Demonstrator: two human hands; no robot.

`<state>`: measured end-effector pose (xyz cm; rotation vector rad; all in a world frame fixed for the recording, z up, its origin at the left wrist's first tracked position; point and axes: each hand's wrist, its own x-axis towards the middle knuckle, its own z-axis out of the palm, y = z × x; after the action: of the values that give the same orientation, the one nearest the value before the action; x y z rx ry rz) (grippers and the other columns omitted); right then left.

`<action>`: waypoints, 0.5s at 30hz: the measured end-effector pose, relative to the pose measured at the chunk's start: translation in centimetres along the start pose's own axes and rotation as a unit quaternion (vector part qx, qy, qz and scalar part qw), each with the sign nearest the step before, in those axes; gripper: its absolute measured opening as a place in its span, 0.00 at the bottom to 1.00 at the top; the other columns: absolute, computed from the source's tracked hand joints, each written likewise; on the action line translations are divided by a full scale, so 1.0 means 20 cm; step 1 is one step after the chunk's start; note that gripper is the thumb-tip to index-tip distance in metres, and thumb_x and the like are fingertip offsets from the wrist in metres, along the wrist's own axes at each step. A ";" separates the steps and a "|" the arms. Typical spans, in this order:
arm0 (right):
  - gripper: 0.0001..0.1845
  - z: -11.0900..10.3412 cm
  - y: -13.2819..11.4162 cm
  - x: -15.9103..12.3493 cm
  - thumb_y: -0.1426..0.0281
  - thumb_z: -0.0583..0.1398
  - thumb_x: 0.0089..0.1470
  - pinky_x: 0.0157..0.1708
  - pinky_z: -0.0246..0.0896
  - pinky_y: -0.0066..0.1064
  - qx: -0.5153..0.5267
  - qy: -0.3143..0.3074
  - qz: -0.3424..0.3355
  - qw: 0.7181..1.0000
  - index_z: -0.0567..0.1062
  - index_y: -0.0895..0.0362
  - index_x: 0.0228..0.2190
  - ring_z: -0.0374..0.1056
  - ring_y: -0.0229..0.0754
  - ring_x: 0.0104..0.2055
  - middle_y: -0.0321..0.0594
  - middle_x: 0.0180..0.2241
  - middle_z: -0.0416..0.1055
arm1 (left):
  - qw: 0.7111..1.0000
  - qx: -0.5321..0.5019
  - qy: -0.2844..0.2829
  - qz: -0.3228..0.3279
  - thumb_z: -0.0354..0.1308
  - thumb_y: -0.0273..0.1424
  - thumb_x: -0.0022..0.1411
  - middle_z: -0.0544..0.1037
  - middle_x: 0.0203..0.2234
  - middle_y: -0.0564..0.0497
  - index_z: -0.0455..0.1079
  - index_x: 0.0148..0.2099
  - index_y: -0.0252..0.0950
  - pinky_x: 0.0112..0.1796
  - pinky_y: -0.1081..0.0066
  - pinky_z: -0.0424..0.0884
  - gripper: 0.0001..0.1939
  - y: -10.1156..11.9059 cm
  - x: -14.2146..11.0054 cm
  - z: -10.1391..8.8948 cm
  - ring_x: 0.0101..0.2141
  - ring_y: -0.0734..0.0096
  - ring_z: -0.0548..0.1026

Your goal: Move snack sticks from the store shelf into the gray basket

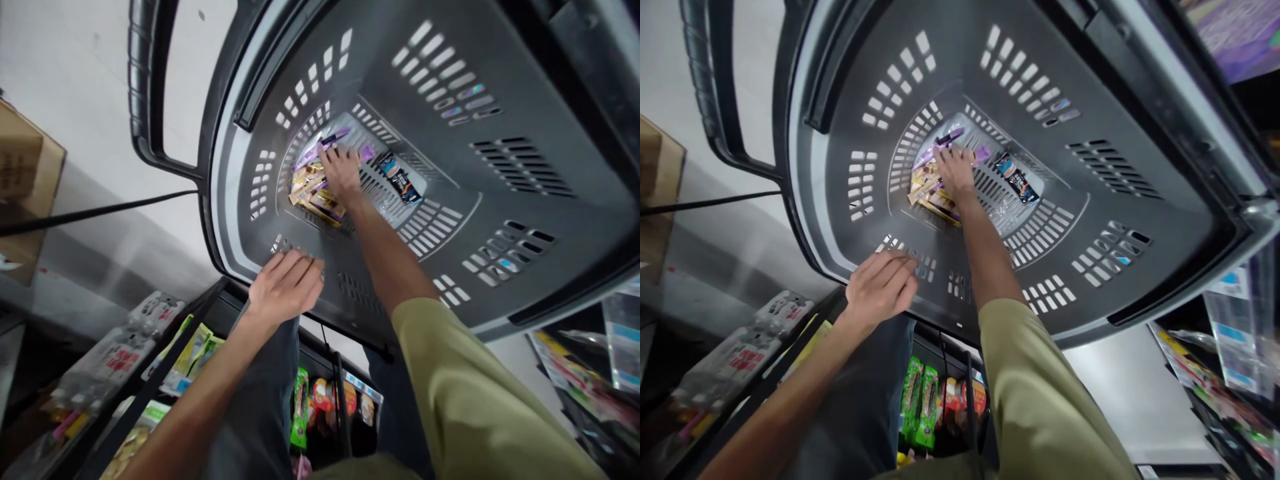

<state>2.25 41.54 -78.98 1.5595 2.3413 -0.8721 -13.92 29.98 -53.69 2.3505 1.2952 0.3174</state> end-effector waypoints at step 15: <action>0.31 0.10 -0.02 -0.30 0.63 0.63 0.56 0.56 0.59 0.55 0.069 -0.112 0.062 0.989 0.63 0.62 0.57 0.61 0.63 0.59 0.62 0.62 0.58 | 1.000 -0.004 0.007 0.012 0.54 0.22 0.62 0.80 0.29 0.49 0.74 0.42 0.34 0.36 0.65 0.72 0.09 0.00 0.00 0.00 0.37 0.63 0.78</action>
<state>4.12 35.53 -77.65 1.5477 2.0454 -1.1364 -13.91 30.00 -53.76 2.3616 1.2710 0.3470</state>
